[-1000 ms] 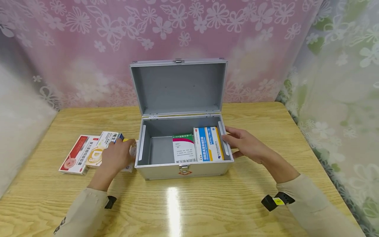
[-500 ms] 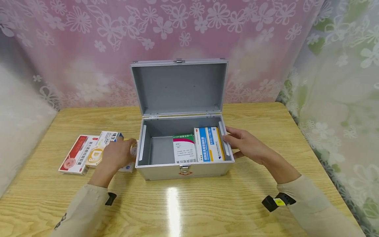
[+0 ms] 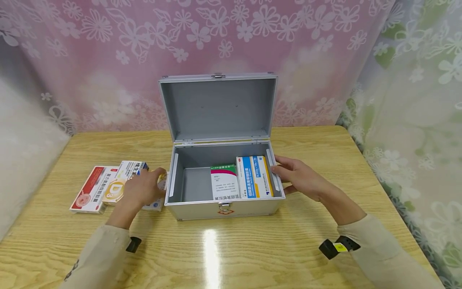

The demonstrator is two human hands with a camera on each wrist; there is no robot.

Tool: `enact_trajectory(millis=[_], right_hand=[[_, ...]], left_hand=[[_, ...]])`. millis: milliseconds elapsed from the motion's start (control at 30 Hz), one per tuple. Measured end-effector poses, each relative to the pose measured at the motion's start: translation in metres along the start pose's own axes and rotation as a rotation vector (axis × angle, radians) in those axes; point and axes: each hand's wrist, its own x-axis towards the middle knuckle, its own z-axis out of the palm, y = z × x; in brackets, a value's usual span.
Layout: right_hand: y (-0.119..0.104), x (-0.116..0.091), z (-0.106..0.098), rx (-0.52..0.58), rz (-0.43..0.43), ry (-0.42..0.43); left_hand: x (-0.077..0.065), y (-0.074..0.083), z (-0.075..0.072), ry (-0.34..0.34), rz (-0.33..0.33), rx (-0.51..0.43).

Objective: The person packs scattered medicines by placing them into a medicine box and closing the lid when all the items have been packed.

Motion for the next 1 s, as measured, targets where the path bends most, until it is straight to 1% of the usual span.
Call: enact_trajectory(millis=[200, 300, 400, 500, 667, 800, 900, 1000], right_hand=[[0.000, -0.002, -0.001, 0.014, -0.006, 0.007], [0.001, -0.002, 0.001, 0.024, -0.006, 0.006], [0.002, -0.001, 0.002, 0.025, -0.011, 0.002], [0.002, -0.003, 0.002, 0.014, -0.012, 0.011], [0.002, -0.002, 0.001, 0.003, -0.002, 0.022], [0.002, -0.001, 0.001, 0.001, -0.002, 0.020], [0.003, -0.001, 0.001, 0.006, 0.001, 0.025], [0.004, -0.001, 0.001, 0.011, -0.001, 0.025]], left_hand=[[-0.003, -0.001, 0.005, 0.046, -0.033, -0.012], [-0.007, 0.000, 0.006, 0.093, -0.029, -0.006], [-0.012, 0.001, 0.003, 0.151, -0.029, -0.005], [-0.017, 0.003, -0.006, 0.205, -0.026, -0.016], [-0.025, 0.005, -0.029, 0.257, -0.044, -0.035], [-0.035, 0.011, -0.046, 0.308, -0.063, -0.051], [-0.042, 0.019, -0.056, 0.387, -0.059, -0.062], [-0.047, 0.028, -0.064, 0.482, -0.029, -0.077]])
